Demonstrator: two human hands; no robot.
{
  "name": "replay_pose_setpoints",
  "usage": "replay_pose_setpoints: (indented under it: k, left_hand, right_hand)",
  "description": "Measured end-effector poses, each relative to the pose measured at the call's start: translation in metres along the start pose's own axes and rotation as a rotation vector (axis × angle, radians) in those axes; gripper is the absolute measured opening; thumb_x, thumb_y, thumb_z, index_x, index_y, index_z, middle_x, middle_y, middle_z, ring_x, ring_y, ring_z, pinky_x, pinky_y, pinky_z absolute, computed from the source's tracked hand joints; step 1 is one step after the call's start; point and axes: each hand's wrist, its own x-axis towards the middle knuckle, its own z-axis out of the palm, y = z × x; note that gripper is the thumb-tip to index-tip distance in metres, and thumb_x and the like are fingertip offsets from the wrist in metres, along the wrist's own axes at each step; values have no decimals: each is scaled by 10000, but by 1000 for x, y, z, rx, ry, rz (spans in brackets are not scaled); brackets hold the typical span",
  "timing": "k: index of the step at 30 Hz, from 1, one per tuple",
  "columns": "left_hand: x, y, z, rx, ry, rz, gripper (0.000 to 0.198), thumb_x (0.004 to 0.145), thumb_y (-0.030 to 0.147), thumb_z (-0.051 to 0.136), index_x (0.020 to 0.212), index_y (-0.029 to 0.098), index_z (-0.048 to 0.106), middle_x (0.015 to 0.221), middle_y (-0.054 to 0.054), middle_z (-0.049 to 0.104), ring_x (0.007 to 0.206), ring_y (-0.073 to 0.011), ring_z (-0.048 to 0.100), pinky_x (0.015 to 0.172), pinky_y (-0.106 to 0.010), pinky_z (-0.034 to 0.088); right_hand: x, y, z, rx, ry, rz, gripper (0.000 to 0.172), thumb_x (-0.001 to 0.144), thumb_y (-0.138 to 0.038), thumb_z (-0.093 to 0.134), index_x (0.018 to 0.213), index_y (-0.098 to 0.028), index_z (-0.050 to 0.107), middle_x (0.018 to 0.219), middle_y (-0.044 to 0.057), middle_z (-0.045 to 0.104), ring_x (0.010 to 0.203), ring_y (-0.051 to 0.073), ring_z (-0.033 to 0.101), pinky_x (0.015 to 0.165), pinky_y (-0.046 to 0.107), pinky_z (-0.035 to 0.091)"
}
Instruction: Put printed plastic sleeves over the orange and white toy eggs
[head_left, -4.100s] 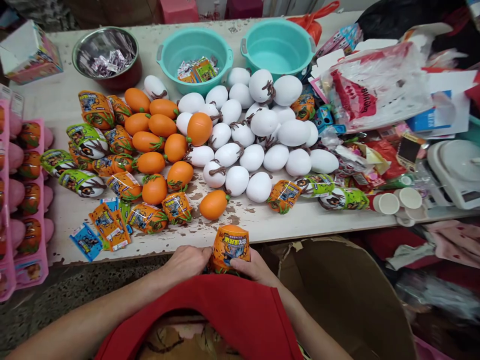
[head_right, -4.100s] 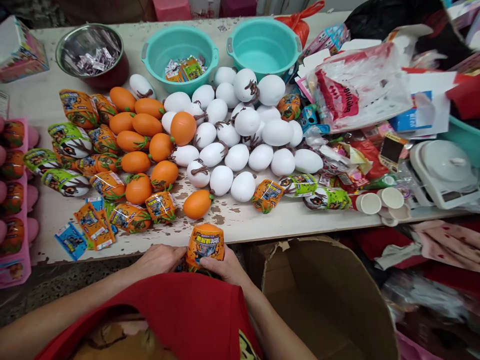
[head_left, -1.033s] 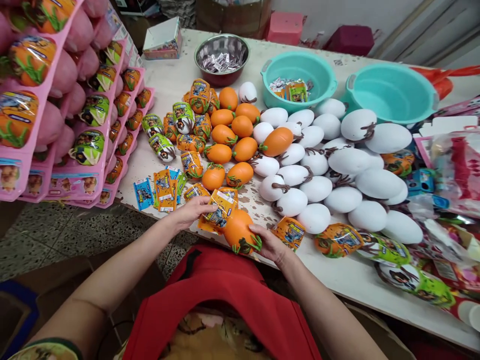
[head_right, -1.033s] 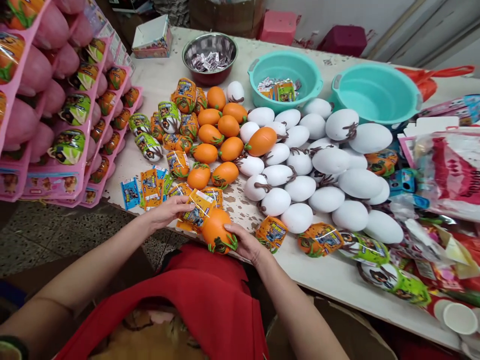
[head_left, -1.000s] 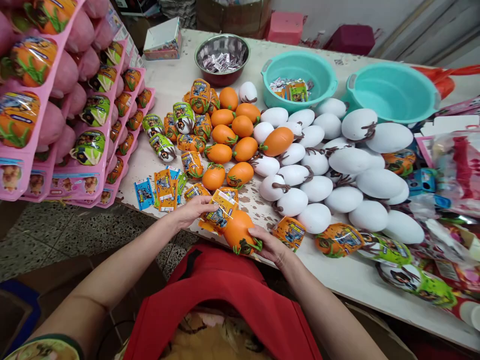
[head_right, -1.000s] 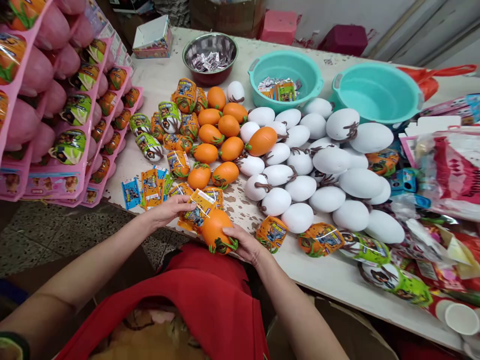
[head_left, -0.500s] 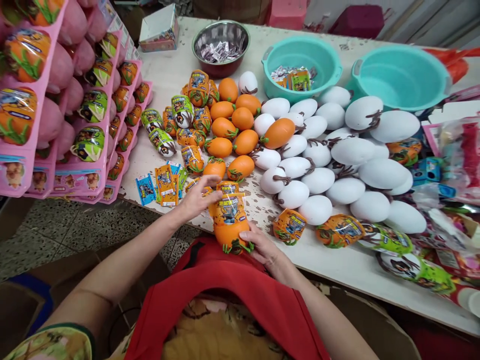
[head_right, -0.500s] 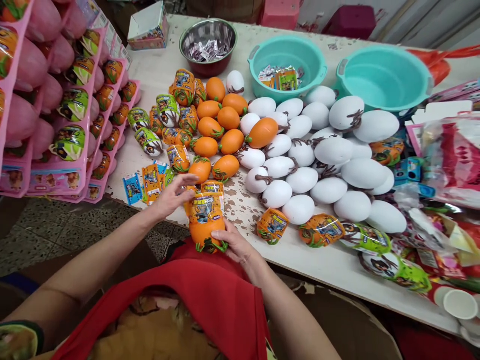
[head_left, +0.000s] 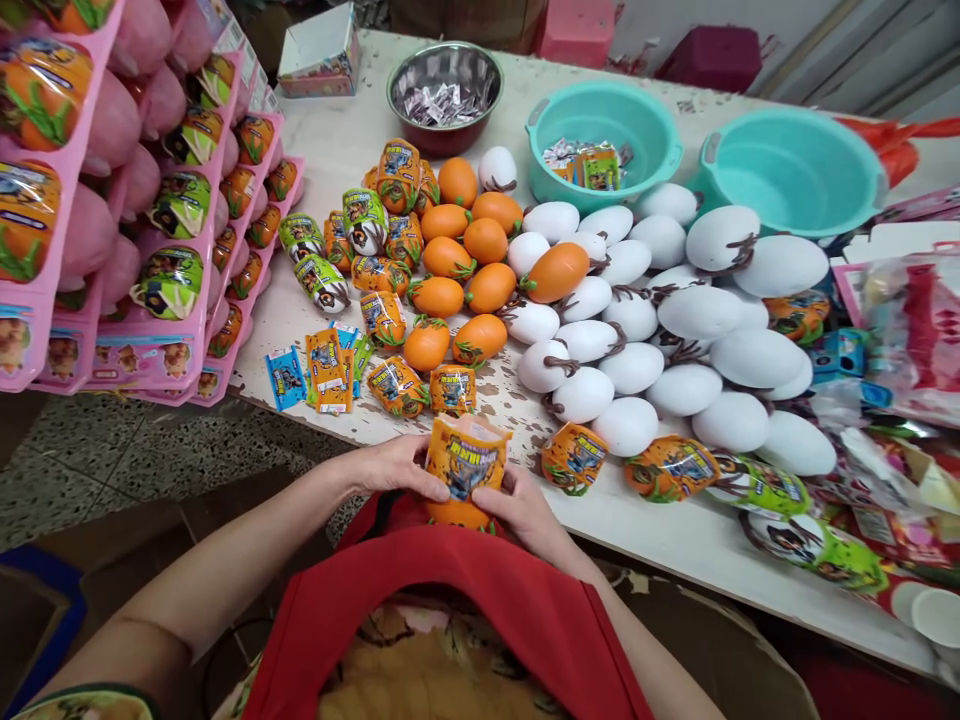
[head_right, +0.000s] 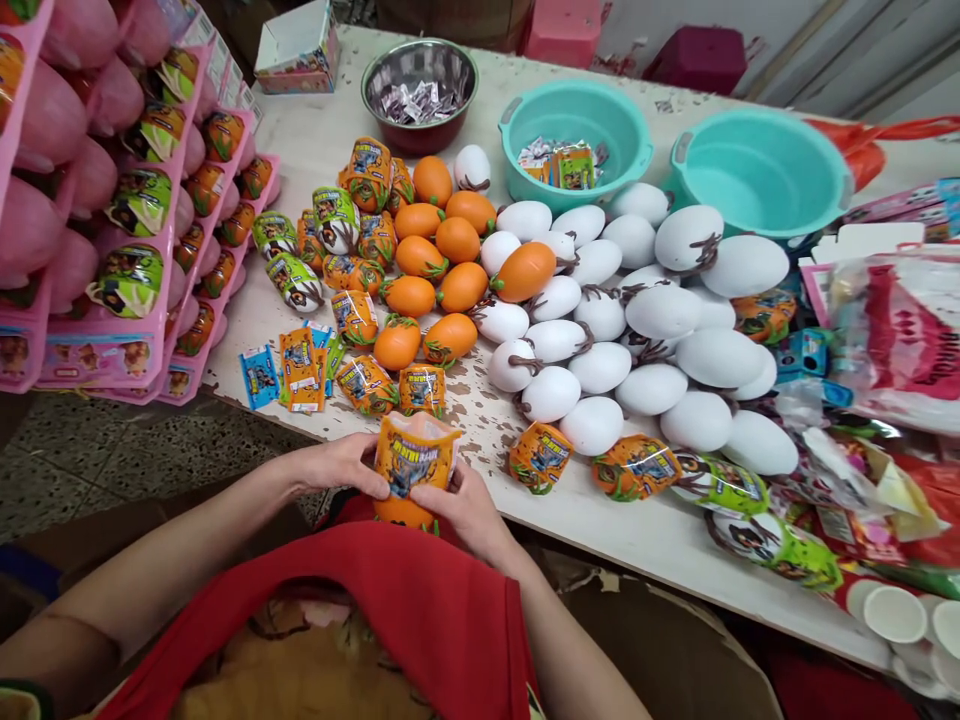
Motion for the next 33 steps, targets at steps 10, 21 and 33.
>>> replay_pose_setpoints:
  k: [10,21,33]
  left_hand:
    - [-8,-22,2,-56,-13,-55,607,613,276,815,1175,153,621,1090,-74,687,1046,-258,596,954,-382,438]
    - [-14,-37,-10,4,37,-25,612,607,329,814,1176,183,641,1061,-71,701,964,-226,634,876,-337,474]
    - [-17,-30,-267,397,1533,-239,292,697,392,710,588,140,610,709,-134,665,799,-313,642,684,-369,439]
  right_hand:
    - [-8,11,-1,-104,50,36,599,594,-497,815,1050,-164,616,1101,105,689,967,280,645,866,388,515]
    - [-2,17,-6,-62,54,131,578,539,-393,856,1036,-179,652,1086,118,703,1000,319,656,915,433,519]
    - [53,31,-94,287,622,136,499,545,-279,864,994,-196,663,921,43,737,819,237,698,693,345,609]
